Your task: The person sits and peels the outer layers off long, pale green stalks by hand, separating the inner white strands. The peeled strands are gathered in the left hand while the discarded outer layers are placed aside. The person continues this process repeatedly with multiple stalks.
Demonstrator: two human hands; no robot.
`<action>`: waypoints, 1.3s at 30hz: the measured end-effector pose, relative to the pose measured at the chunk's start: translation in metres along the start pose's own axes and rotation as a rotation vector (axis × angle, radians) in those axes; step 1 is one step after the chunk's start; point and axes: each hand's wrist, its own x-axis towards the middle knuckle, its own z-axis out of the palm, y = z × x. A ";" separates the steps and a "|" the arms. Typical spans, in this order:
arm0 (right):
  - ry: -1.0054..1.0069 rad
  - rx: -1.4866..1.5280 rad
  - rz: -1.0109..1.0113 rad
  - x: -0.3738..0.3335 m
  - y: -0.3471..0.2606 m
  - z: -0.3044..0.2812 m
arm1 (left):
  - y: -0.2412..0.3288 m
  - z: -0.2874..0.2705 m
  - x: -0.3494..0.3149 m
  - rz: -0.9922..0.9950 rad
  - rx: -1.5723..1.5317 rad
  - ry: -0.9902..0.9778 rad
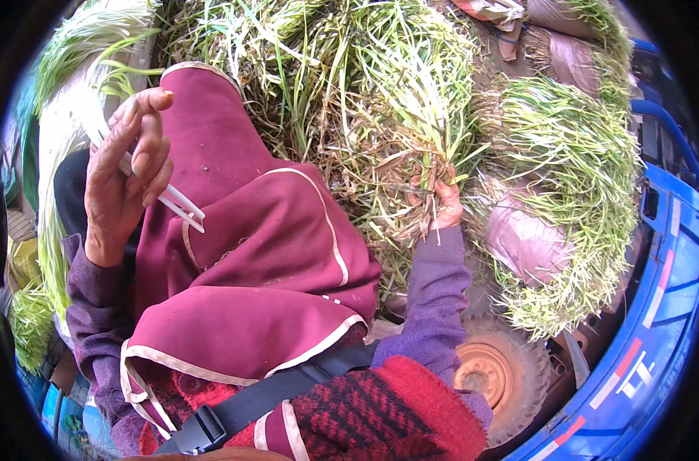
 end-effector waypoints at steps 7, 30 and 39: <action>0.101 -0.376 0.017 -0.027 -0.009 -0.031 | -0.005 -0.008 0.005 -0.040 0.022 0.022; -0.220 -1.617 -0.498 0.185 0.081 0.082 | -0.001 -0.029 0.021 -0.126 0.037 0.077; 0.239 -1.763 -0.419 0.297 0.194 0.240 | 0.017 -0.039 0.024 -0.224 0.066 0.072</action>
